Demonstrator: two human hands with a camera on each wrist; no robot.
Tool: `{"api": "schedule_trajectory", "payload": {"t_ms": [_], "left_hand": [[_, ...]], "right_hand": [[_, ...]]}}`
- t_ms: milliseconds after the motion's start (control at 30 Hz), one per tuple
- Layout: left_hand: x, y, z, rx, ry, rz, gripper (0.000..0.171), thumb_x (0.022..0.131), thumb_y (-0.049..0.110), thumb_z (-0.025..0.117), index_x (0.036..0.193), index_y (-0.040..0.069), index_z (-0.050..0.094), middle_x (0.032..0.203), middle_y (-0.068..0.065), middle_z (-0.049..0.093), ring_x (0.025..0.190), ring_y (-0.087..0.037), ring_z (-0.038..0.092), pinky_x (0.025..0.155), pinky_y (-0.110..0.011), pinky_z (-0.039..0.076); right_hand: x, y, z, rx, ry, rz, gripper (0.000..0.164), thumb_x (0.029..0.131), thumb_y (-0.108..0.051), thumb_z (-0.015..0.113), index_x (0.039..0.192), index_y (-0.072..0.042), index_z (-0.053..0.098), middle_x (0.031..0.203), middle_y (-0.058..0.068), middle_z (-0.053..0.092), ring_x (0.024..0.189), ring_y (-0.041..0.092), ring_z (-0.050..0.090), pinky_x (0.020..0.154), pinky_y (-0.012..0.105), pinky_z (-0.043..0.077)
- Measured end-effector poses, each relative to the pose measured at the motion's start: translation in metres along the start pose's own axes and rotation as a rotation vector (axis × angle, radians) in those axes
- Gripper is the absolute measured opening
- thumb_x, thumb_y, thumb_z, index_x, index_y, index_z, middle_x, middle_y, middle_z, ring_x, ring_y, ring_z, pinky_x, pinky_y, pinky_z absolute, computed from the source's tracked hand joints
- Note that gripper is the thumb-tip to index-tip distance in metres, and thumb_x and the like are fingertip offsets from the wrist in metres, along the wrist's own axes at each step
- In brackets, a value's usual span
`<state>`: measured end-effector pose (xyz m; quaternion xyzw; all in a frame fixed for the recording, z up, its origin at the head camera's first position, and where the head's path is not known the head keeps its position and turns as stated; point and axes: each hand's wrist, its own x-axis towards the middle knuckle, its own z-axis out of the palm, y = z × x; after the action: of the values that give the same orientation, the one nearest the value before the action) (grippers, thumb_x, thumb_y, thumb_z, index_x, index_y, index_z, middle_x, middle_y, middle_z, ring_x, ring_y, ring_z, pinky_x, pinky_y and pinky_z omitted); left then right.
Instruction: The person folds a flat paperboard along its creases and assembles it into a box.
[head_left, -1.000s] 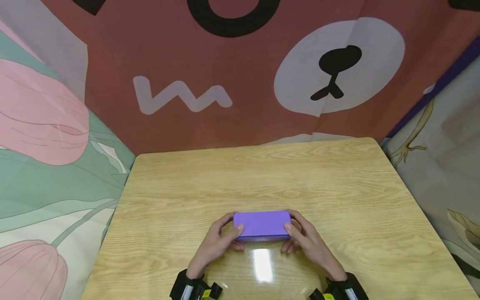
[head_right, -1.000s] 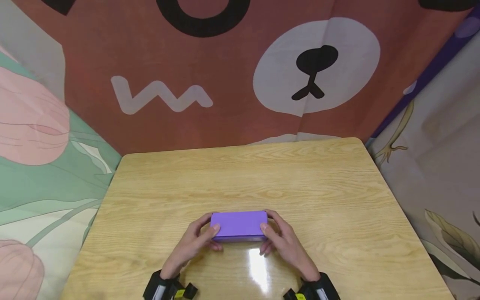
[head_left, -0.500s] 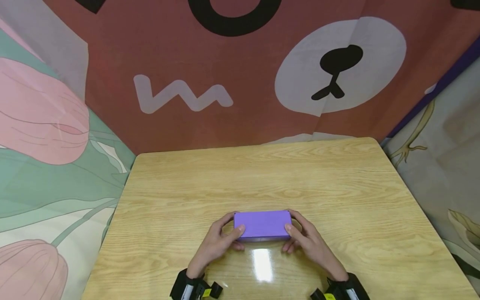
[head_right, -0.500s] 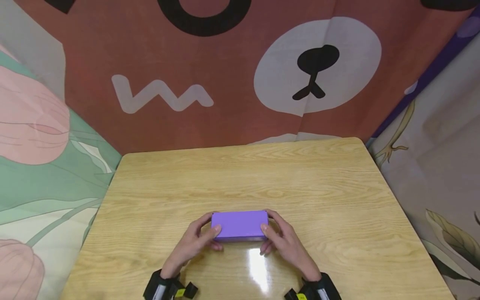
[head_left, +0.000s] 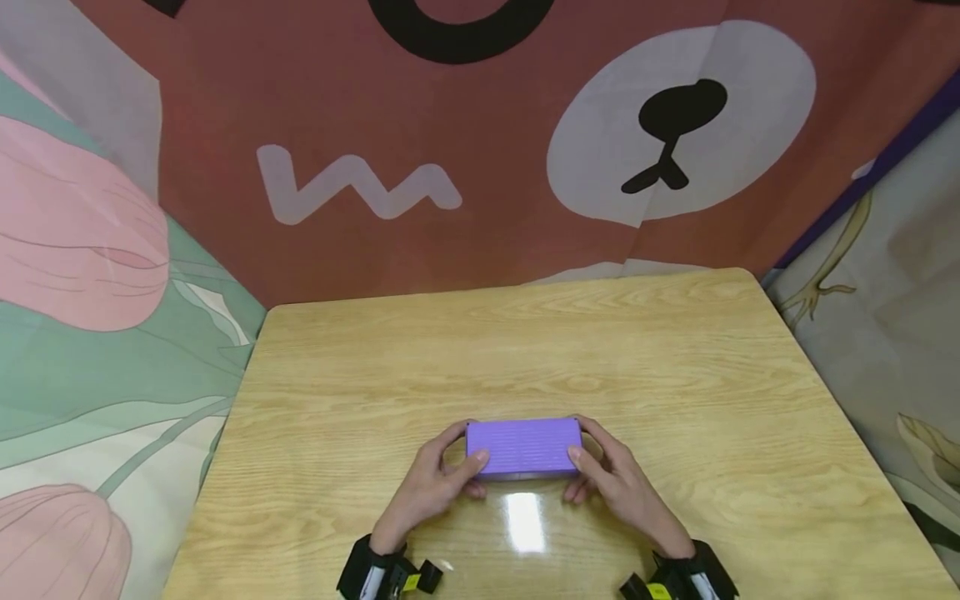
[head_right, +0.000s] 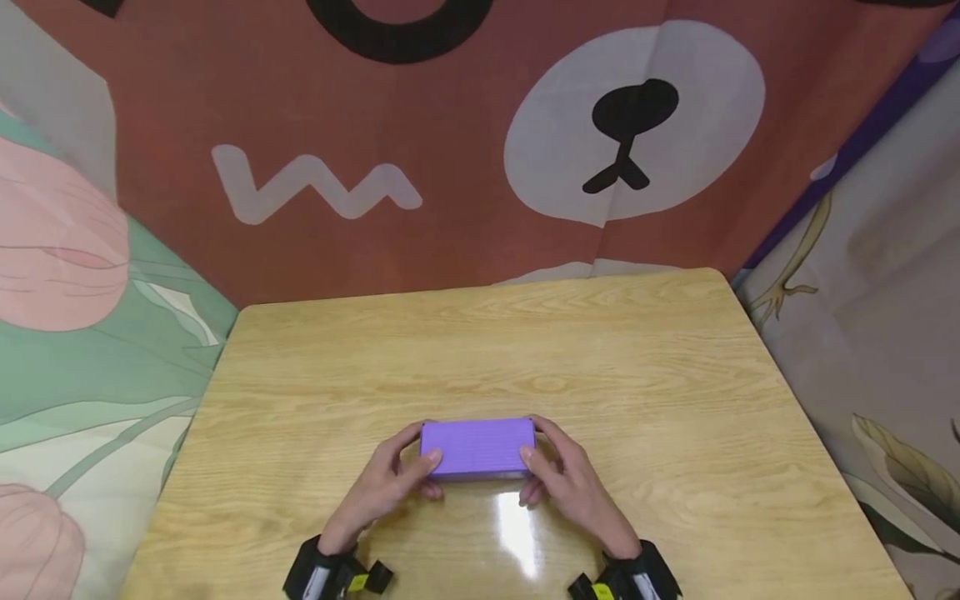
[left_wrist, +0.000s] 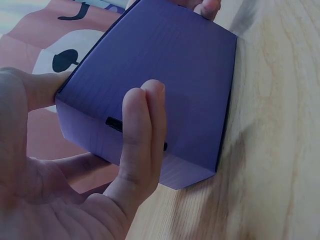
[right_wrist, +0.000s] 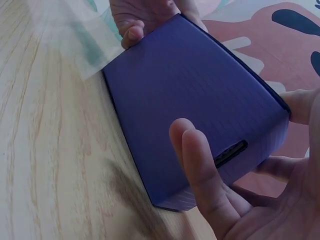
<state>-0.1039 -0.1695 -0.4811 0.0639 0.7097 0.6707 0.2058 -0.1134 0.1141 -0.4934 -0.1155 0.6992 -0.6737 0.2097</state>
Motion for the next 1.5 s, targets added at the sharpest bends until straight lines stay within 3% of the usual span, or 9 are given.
{"api": "schedule_trajectory", "payload": {"t_ms": [200,533,833,900,1000,1133,1200,1333,1500], "left_hand": [[-0.001,0.003,-0.001,0.012,-0.01,0.005,0.05,0.09,0.028,0.057,0.134,0.013,0.038,0.129,-0.018,0.046,0.068,-0.043,0.063,0.049,-0.051,0.048],[-0.003,0.001,-0.003,0.044,-0.003,0.017,0.051,0.089,0.027,0.058,0.134,0.012,0.039,0.128,-0.019,0.046,0.065,-0.041,0.063,0.053,-0.051,0.049],[0.005,-0.016,-0.001,0.025,0.014,0.022,0.052,0.087,0.026,0.06,0.133,0.015,0.04,0.124,-0.018,0.048,0.062,-0.043,0.061,0.054,-0.05,0.051],[0.005,-0.02,0.001,0.073,0.035,-0.006,0.055,0.087,0.032,0.059,0.135,0.016,0.037,0.118,-0.017,0.052,0.062,-0.038,0.062,0.054,-0.048,0.051],[0.003,-0.022,0.003,0.282,0.116,-0.049,0.064,0.085,0.048,0.054,0.137,0.016,0.034,0.117,-0.015,0.054,0.071,-0.028,0.065,0.067,-0.043,0.052],[-0.002,-0.016,0.007,0.51,0.214,-0.1,0.078,0.083,0.063,0.045,0.137,0.008,0.034,0.121,-0.013,0.051,0.086,-0.019,0.059,0.075,-0.037,0.047],[-0.003,-0.014,0.01,0.524,0.21,-0.102,0.079,0.084,0.063,0.042,0.136,0.004,0.036,0.118,-0.01,0.053,0.093,-0.017,0.055,0.075,-0.035,0.047],[-0.002,-0.01,0.015,0.512,0.171,-0.07,0.074,0.087,0.061,0.039,0.131,0.002,0.042,0.1,-0.001,0.06,0.086,-0.011,0.056,0.07,-0.029,0.046],[0.002,-0.009,0.019,0.545,0.244,0.036,0.072,0.085,0.059,0.046,0.131,0.003,0.042,0.101,-0.002,0.058,0.084,-0.01,0.056,0.069,-0.026,0.047]], "right_hand": [[-0.002,-0.01,0.003,-0.016,0.0,-0.011,0.049,0.097,-0.018,0.043,0.14,-0.007,0.023,0.085,0.034,0.058,0.061,0.046,0.059,0.054,0.053,0.049],[-0.005,0.001,0.007,0.012,-0.017,-0.081,0.049,0.097,-0.012,0.041,0.141,-0.003,0.02,0.077,0.032,0.059,0.058,0.044,0.059,0.052,0.051,0.049],[-0.002,0.016,0.0,0.096,-0.022,-0.074,0.041,0.097,-0.011,0.04,0.136,-0.009,0.031,0.119,0.028,0.045,0.06,0.047,0.058,0.048,0.052,0.048],[-0.002,0.02,-0.001,0.066,-0.002,-0.037,0.042,0.097,-0.015,0.041,0.137,-0.013,0.03,0.129,0.022,0.039,0.061,0.045,0.059,0.046,0.05,0.048],[-0.003,0.021,-0.001,-0.04,0.068,0.027,0.045,0.097,-0.025,0.042,0.139,-0.018,0.029,0.134,0.015,0.039,0.064,0.039,0.061,0.046,0.044,0.048],[-0.005,0.018,0.001,-0.247,0.199,0.064,0.05,0.095,-0.036,0.044,0.139,-0.015,0.032,0.122,0.01,0.052,0.067,0.028,0.061,0.051,0.035,0.048],[-0.005,0.015,0.004,-0.327,0.232,0.063,0.053,0.093,-0.039,0.046,0.137,-0.011,0.035,0.115,0.008,0.057,0.074,0.021,0.061,0.058,0.031,0.05],[-0.002,0.009,0.011,-0.404,0.252,0.048,0.056,0.088,-0.044,0.054,0.132,-0.01,0.044,0.103,0.0,0.061,0.085,0.011,0.06,0.069,0.025,0.05],[0.005,0.003,0.013,-0.389,0.278,-0.026,0.061,0.082,-0.041,0.063,0.132,-0.013,0.044,0.113,0.004,0.058,0.094,0.015,0.061,0.077,0.027,0.05]]}}
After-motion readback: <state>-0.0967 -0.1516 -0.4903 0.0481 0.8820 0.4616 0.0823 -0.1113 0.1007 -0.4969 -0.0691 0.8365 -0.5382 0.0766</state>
